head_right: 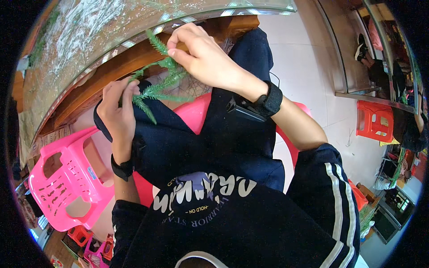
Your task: Assembling and shaping artificial green foliage branches at a workstation.
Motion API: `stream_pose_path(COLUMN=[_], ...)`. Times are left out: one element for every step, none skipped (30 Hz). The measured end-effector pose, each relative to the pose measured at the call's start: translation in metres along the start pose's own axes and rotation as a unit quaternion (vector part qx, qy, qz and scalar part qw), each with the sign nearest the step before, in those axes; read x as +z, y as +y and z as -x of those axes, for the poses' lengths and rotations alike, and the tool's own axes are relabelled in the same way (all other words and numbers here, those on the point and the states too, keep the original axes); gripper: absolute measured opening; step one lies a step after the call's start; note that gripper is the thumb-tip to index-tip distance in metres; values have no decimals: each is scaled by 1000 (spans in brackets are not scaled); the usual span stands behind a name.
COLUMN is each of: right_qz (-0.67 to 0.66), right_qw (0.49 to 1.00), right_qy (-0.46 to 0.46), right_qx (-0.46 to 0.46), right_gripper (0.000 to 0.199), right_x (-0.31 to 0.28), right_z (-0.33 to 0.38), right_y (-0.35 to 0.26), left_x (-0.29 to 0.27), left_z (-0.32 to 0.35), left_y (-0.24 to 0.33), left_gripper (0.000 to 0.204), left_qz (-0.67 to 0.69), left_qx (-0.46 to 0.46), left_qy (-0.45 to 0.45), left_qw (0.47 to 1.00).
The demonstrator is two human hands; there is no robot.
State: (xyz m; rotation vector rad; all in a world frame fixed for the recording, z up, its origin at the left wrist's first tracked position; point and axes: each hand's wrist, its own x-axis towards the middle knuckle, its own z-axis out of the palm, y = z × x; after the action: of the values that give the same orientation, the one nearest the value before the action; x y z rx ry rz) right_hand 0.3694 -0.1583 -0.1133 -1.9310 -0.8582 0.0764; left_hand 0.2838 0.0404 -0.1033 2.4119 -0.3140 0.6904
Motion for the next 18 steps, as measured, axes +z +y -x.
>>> stream_pose_path(right_qz=[-7,-13,-19,-18,-30,-43,-55,-54,-94,-134,-175,-174,-205,-236,-266,-265,-275,-287], right_qw=[1000,999,999,999,998,997,996,996,992,986,977,977,969,958,944,945,940,935], right_qy=[13,27,40,41,46,51,57,57,62,67,71,72,61,50,38,39,47,54], right_qx=[8,17,25,23,29,35,41,38,59,79,99,95,127,159,190,185,194,203], right_gripper=[9,9,10,10,9,9,9,9,10,11,12,12,10,8,6,6,6,6], right_x=[0,0,-1,-1,0,1,0,-1,-1,-2,-3,-3,-3,-3,-2,-2,-2,-1], right_z=[0,0,0,1,1,1,0,-1,-1,-3,-4,-4,-4,-3,-3,-3,-2,-1], right_y=[0,1,1,2,4,5,6,4,2,1,-1,-2,-3,-4,-5,-7,-10,-12], left_x=[0,0,0,1,1,2,1,-1,-3,-5,-5,-6,-5,-4,-4,-5,-6,-7], left_z=[1,2,2,2,1,1,0,0,0,-1,-1,0,-1,-1,-1,0,1,1], left_y=[1,2,4,7,9,10,10,8,5,5,5,5,5,5,6,6,7,8], left_gripper=[9,7,7,6,7,9,9,11,13,15,15,15,16,16,16,16,16,17], left_qz=[40,79,80,127,173,220,221,231,241,252,251,264,278,292,292,279,266,251], left_qx=[-65,-129,-127,-182,-236,-287,-285,-288,-291,-294,-291,-300,-307,-313,-309,-308,-307,-308], left_qy=[6,11,13,7,1,-6,-4,1,7,12,14,28,43,57,59,71,83,95], left_qw=[997,988,989,975,956,932,933,929,926,922,923,916,909,902,903,907,910,913])
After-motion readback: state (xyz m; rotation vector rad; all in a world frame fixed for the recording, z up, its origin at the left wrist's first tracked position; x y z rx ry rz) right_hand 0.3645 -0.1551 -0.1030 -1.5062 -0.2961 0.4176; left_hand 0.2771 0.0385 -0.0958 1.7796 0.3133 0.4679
